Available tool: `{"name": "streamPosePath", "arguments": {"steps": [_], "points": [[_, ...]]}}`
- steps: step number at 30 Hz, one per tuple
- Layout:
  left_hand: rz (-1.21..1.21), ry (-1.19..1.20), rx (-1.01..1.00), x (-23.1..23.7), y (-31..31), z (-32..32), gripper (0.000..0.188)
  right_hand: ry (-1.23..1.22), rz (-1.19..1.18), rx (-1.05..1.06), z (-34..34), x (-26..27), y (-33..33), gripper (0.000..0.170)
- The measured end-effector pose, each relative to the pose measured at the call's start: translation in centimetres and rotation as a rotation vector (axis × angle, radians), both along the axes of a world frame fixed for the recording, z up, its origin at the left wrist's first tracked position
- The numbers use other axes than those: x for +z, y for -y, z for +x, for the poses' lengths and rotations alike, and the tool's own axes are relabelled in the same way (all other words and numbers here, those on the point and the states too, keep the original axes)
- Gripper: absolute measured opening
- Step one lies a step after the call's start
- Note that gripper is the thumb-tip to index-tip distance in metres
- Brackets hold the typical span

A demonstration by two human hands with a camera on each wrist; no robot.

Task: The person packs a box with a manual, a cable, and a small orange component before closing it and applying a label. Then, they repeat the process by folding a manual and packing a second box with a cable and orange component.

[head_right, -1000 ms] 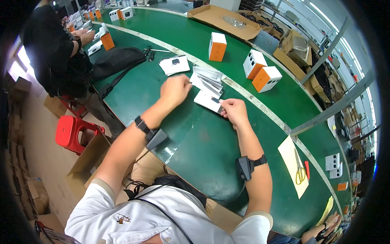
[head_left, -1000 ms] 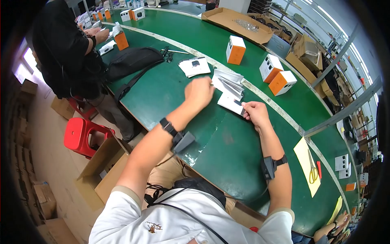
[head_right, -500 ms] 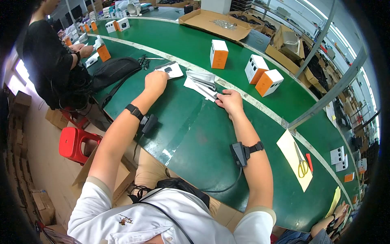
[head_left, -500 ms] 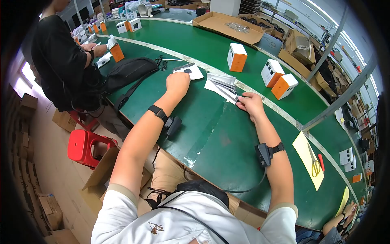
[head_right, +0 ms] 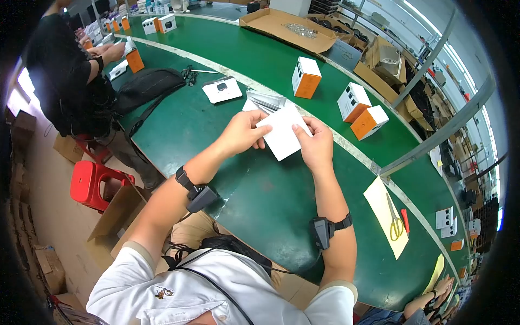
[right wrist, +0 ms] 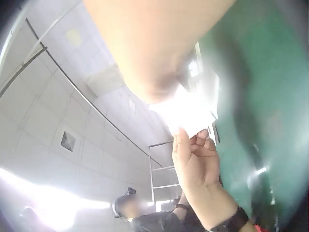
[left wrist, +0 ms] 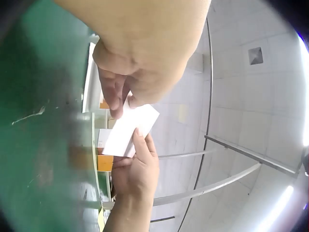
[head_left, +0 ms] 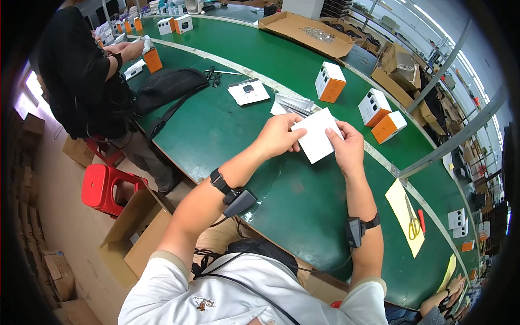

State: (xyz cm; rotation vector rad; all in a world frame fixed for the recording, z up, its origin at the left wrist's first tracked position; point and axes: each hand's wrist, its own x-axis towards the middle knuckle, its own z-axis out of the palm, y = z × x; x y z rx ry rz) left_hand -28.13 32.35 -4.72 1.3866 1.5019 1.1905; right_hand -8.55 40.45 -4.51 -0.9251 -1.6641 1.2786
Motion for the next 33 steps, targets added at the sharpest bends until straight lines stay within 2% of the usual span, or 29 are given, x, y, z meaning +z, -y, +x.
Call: {"name": "streamPosePath", "arguments": {"steps": [2,3,4,7,8,10,11,12,14,15,16,18,19,21,28,30,33], "points": [[-0.077,0.426,-0.018,-2.3,-0.4,0.0,0.028,0.242,0.331,-0.127,-0.1,-0.2,0.6,0.023],[-0.083,0.548,-0.025,-2.5,-0.2,-0.2,0.033,0.181,0.405,-0.079,-0.4,-0.5,1.1,0.023],[-0.089,0.555,-0.019,-2.7,-0.2,-0.3,0.033,0.261,0.631,0.022,-0.4,-0.4,1.1,0.03],[0.001,0.704,-0.087,-3.2,0.0,-0.8,0.035,0.427,0.771,0.144,-1.2,-1.0,1.9,0.043],[-0.003,0.706,-0.081,-3.4,-0.1,-1.1,0.035,0.427,0.766,0.149,-1.3,-0.8,2.2,0.043],[-0.027,0.563,0.002,-3.8,-0.4,-1.6,0.034,0.354,0.681,0.272,-1.7,-0.4,2.7,0.044],[0.003,0.531,0.022,-4.0,-0.5,-1.5,0.027,0.337,0.575,0.286,-1.6,-0.7,2.3,0.048],[0.0,0.534,0.023,-3.8,-0.4,-1.4,0.027,0.146,0.264,0.292,-1.8,-1.5,2.2,0.039],[-0.005,0.312,0.041,-3.5,-0.1,-1.0,0.021,-0.001,-0.05,0.194,-1.9,-2.0,1.5,0.032],[0.013,0.254,0.073,-3.3,-0.1,-0.6,0.017,0.052,-0.08,0.121,-2.3,-0.9,2.1,0.025],[0.011,0.259,0.073,-3.0,0.0,-0.4,0.017,0.057,-0.082,0.121,-2.2,-1.1,1.8,0.025],[-0.011,0.264,0.06,-2.5,0.3,-0.3,0.018,0.222,-0.177,0.129,-1.8,-1.4,1.3,0.024],[-0.012,0.265,0.059,-2.8,0.2,-0.3,0.018,0.223,-0.178,0.129,-1.8,-1.4,1.4,0.024],[0.034,0.317,0.045,-3.3,-0.1,-0.4,0.024,0.062,-0.216,0.141,-2.0,-1.5,1.7,0.022],[-0.039,0.373,-0.001,-3.2,0.1,-0.1,0.018,0.089,-0.196,0.158,-1.8,-2.4,1.4,0.023],[0.17,0.028,0.063,-3.5,0.1,0.1,0.016,0.183,-0.088,0.208,-1.6,-2.2,1.7,0.02],[0.072,-0.006,0.046,-3.7,0.0,-0.5,0.025,0.277,-0.029,0.209,-1.7,-2.9,1.6,0.021]]}}
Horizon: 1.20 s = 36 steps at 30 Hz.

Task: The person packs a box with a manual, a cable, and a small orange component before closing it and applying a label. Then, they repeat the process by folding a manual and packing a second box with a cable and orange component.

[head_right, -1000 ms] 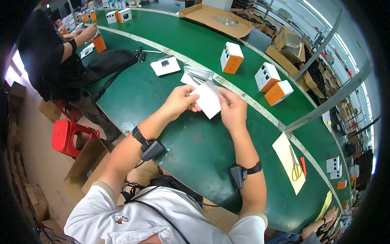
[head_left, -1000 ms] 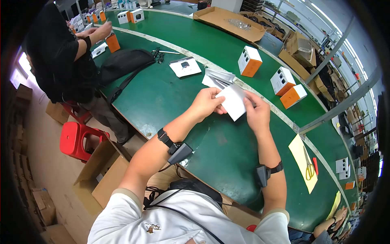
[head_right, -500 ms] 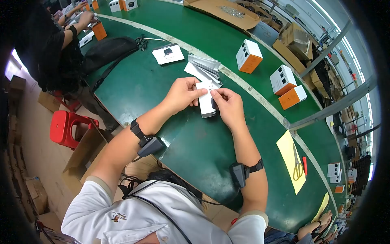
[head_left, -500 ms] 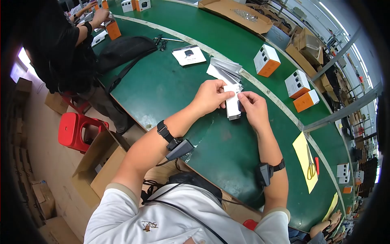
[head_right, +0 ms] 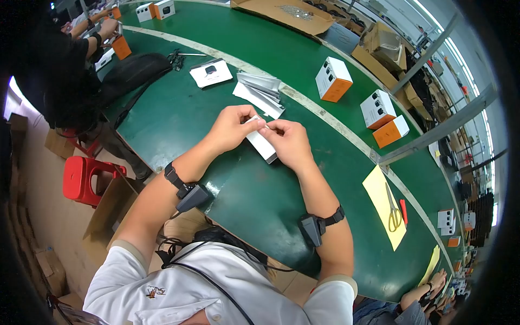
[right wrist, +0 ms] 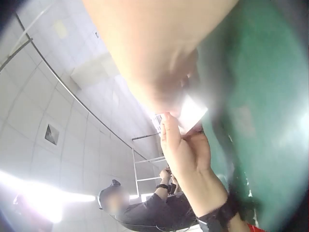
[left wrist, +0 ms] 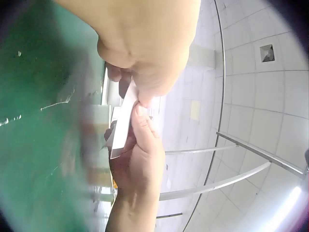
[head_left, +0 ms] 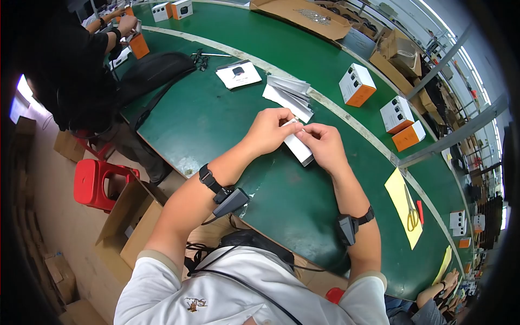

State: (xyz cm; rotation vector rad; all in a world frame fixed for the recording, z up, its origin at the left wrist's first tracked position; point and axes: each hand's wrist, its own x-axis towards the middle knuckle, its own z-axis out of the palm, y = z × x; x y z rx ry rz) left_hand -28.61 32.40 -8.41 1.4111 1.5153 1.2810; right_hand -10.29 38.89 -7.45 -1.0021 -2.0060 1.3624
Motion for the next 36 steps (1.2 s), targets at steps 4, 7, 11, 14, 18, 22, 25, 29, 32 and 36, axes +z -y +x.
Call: {"name": "streamPosePath", "arguments": {"steps": [4,7,11,14,18,22,25,29,32,36], "points": [[0.066,0.197,0.047,-0.8,-0.4,-0.1,0.019,-0.014,-0.019,-0.004,0.0,-0.3,-0.2,0.027],[-0.04,0.089,0.026,-0.2,-0.2,0.2,0.018,0.223,0.099,-0.044,0.3,1.1,0.1,0.029],[-0.021,0.105,0.08,-0.6,-0.4,0.1,0.02,0.122,0.044,-0.001,0.3,0.4,-0.4,0.028],[0.008,0.344,0.159,-0.6,-0.7,-0.7,0.02,0.013,-0.242,-0.032,0.1,1.2,-0.4,0.027],[-0.013,0.381,0.139,-0.5,-0.6,-0.7,0.021,0.051,-0.092,-0.019,0.2,0.9,-0.6,0.028],[-0.127,0.381,0.188,-0.4,-0.7,-1.3,0.023,0.021,-0.148,-0.138,0.1,1.3,-0.4,0.026],[-0.188,0.306,0.216,-0.3,-0.7,-1.1,0.025,0.097,-0.141,-0.134,0.5,0.8,-1.2,0.024],[-0.197,0.185,0.331,-0.9,-1.2,-1.7,0.027,0.007,-0.353,-0.095,0.6,0.5,-1.4,0.02],[-0.012,-0.318,0.418,-0.7,-1.9,-3.9,0.02,-0.011,-0.402,-0.129,1.0,-0.1,-2.7,0.016],[0.203,-1.183,0.655,-0.5,-4.2,-9.4,0.018,-0.039,-0.498,-0.225,1.5,-0.9,-5.1,0.015]]}}
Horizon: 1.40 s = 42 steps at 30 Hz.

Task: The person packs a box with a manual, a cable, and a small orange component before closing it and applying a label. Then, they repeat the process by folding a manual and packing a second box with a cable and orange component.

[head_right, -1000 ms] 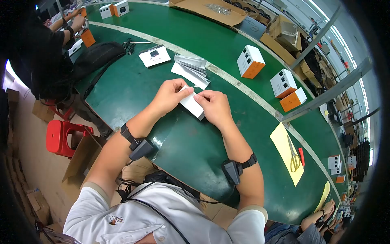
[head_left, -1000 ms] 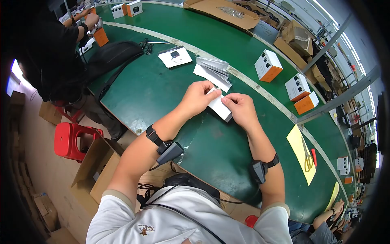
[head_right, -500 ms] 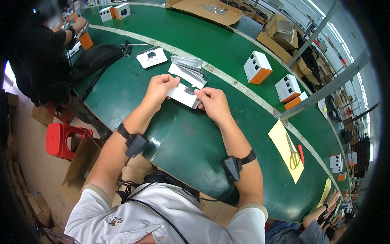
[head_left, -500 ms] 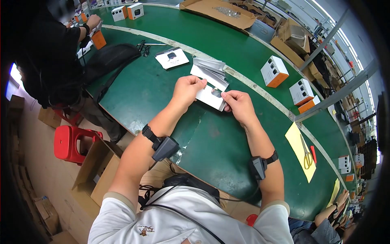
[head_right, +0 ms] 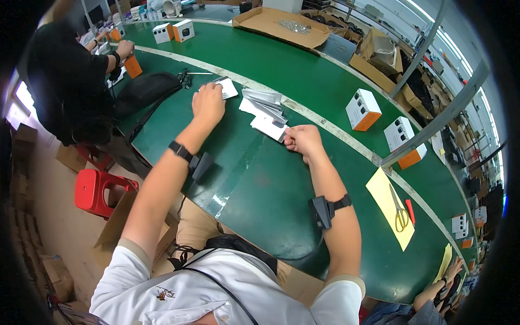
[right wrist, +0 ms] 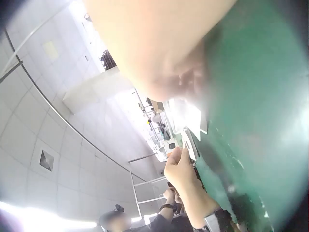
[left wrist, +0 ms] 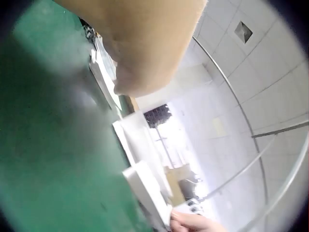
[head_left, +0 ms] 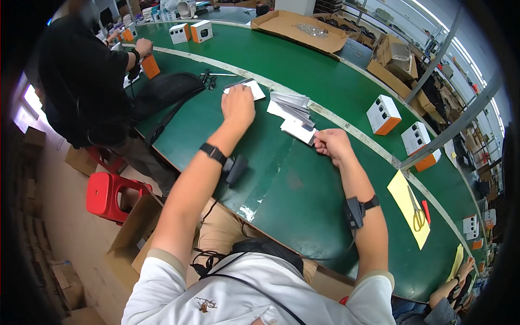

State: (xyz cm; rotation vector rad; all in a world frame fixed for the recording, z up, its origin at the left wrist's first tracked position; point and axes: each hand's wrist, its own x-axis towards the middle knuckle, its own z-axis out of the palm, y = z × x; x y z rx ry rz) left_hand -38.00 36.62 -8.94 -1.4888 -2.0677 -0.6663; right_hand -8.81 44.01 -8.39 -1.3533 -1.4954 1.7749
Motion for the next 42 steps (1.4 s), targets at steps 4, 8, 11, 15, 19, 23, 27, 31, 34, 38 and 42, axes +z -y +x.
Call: {"name": "streamPosePath", "arguments": {"steps": [4,8,11,15,19,23,27,31,34,38,42], "points": [[-0.392,-0.15,0.026,-0.9,-1.1,-3.1,0.01,-0.027,-0.078,-0.094,-0.7,0.9,-1.1,0.016],[-0.425,-0.133,0.057,-0.7,-0.5,-3.5,0.014,-0.162,-0.023,-0.183,-0.5,0.7,-0.5,0.027],[-0.437,-0.067,0.047,-1.0,-0.1,-4.1,0.016,-0.016,0.151,-0.123,0.4,1.1,-0.1,0.034],[0.024,-0.003,-0.044,2.8,1.4,-2.8,0.014,-0.025,0.315,-0.049,0.7,2.5,1.1,0.037],[0.092,0.888,-0.44,6.3,2.8,2.9,0.027,-0.144,0.434,-0.076,-0.4,5.3,3.9,0.043],[-0.088,0.952,-0.595,4.3,2.8,7.6,0.027,-0.203,0.39,0.016,-0.4,5.7,4.4,0.045],[-0.203,1.647,-0.676,3.3,3.9,9.8,0.019,-0.009,0.694,-0.087,-0.2,4.0,4.5,0.023],[-0.067,1.923,-0.806,2.5,4.3,9.3,0.027,0.122,1.279,0.091,-0.8,2.7,4.9,0.034],[-0.071,1.87,-0.725,1.4,3.9,8.2,0.028,0.202,1.36,0.26,-1.6,3.0,5.7,0.033],[-0.095,1.688,-0.707,0.4,3.5,8.4,0.021,-0.14,0.686,0.103,-2.0,1.5,5.1,0.025],[-0.182,1.583,-0.753,1.5,4.1,9.3,0.019,0.053,0.632,0.136,-1.7,1.5,4.8,0.027]]}}
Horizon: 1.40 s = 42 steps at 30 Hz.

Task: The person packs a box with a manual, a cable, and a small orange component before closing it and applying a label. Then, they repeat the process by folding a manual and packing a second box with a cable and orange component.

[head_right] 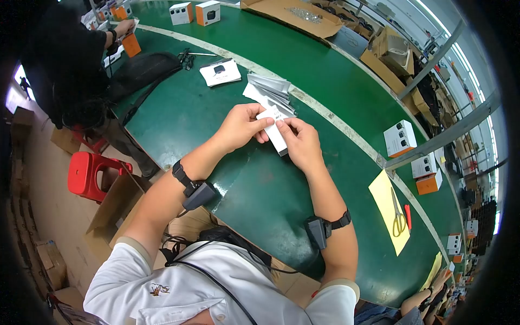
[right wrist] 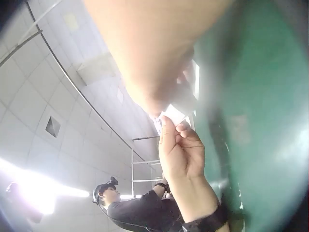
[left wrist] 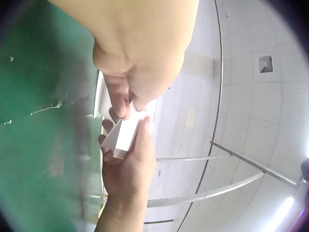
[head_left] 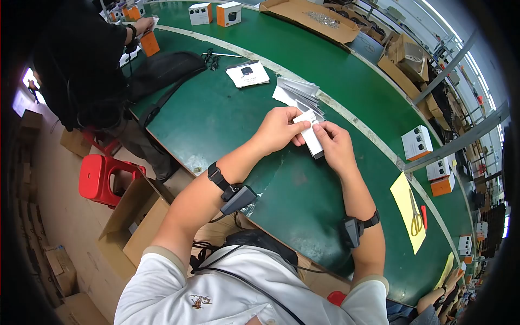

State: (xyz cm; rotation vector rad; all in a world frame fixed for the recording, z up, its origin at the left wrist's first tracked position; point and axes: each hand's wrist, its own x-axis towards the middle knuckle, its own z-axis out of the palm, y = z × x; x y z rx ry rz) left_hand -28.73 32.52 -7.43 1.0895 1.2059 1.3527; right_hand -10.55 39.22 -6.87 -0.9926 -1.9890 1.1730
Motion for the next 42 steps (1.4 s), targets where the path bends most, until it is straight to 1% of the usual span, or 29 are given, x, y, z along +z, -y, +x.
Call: {"name": "streamPosePath", "arguments": {"steps": [2,5,12,14,15,16,17,18,19,21,23,25,26,27,28,29,31,32,34,35,36,37,38,39,40,41,42], "points": [[-0.008,-0.028,-0.008,0.0,0.0,0.1,0.019,-0.044,-0.139,0.017,0.0,-0.2,0.0,0.027],[0.034,-0.054,-0.003,-0.2,0.0,0.0,0.019,-0.11,-0.193,0.023,0.0,0.2,0.3,0.026],[0.004,-0.014,-0.018,-0.1,0.2,0.4,0.019,-0.179,-0.23,-0.01,0.1,0.1,0.4,0.025],[-0.003,-0.022,-0.012,-0.2,0.2,0.5,0.018,-0.118,-0.152,0.024,0.3,0.0,0.4,0.025],[0.092,-0.166,0.026,-0.7,0.0,0.4,0.018,-0.123,-0.151,0.026,0.3,0.0,0.6,0.025],[0.188,-0.313,0.066,-1.1,-0.2,0.4,0.018,-0.003,-0.099,0.027,0.2,0.2,0.9,0.026],[0.184,-0.281,0.093,-1.6,-0.3,0.4,0.017,0.115,-0.046,0.028,0.1,0.4,1.2,0.026],[0.158,-0.293,0.105,-1.4,-0.2,0.4,0.017,0.127,-0.019,0.021,0.0,0.7,1.4,0.026],[0.134,-0.304,0.12,-1.2,-0.1,0.4,0.017,0.115,-0.012,0.03,-0.1,0.6,1.4,0.026],[0.108,-0.344,0.152,-0.9,0.1,0.4,0.016,0.009,-0.13,0.031,-0.1,0.3,1.1,0.027],[0.092,-0.333,0.204,-0.9,0.1,0.5,0.017,0.006,-0.15,0.045,0.1,0.4,0.8,0.026],[0.074,-0.342,0.224,-0.5,0.3,0.7,0.017,0.19,-0.097,-0.004,0.2,1.1,0.8,0.026],[0.076,-0.352,0.234,-0.4,0.3,0.7,0.017,0.189,-0.094,-0.001,0.3,0.9,0.7,0.026],[0.077,-0.362,0.242,-0.5,0.3,0.6,0.018,0.127,-0.113,0.013,0.3,0.4,0.6,0.025],[0.078,-0.363,0.243,-1.0,0.0,0.3,0.018,0.066,-0.133,0.026,0.4,0.2,0.5,0.024],[0.086,-0.329,0.262,-1.7,-0.5,-0.2,0.017,0.067,-0.133,0.026,0.5,0.1,0.3,0.024],[0.095,-0.294,0.281,-1.6,-0.5,-0.3,0.017,-0.006,-0.327,0.036,0.6,0.3,0.0,0.022],[0.074,-0.319,0.277,-1.6,-0.4,-0.2,0.016,-0.004,-0.327,0.036,0.5,0.6,0.1,0.022],[0.054,-0.34,0.269,-1.8,-0.5,-0.1,0.016,0.101,-0.163,-0.012,0.4,1.4,0.4,0.021],[0.08,-0.281,0.281,-2.3,-0.8,-0.2,0.016,0.103,-0.162,-0.016,0.4,1.5,0.5,0.021],[0.105,-0.222,0.291,-2.5,-1.0,-0.3,0.017,0.035,-0.209,0.002,0.4,1.5,0.6,0.021],[0.106,-0.22,0.287,-2.8,-1.1,-0.5,0.017,-0.036,-0.256,0.019,0.4,1.6,0.6,0.022],[0.09,-0.189,0.275,-3.0,-1.2,-0.7,0.018,-0.036,-0.255,0.016,0.5,1.6,0.5,0.022],[0.074,-0.157,0.264,-2.7,-1.0,-0.8,0.018,0.038,-0.237,-0.014,0.6,1.6,0.3,0.022],[-0.021,-0.136,0.267,-2.4,-0.8,-0.6,0.026,0.111,-0.218,-0.042,0.7,1.5,0.2,0.023],[-0.02,-0.136,0.267,-2.2,-0.7,-0.7,0.026,0.111,-0.217,-0.042,0.8,1.4,-0.2,0.023],[-0.077,-0.147,0.259,-2.1,-0.8,-0.9,0.027,0.085,-0.236,-0.01,1.1,1.2,-0.5,0.022]]}}
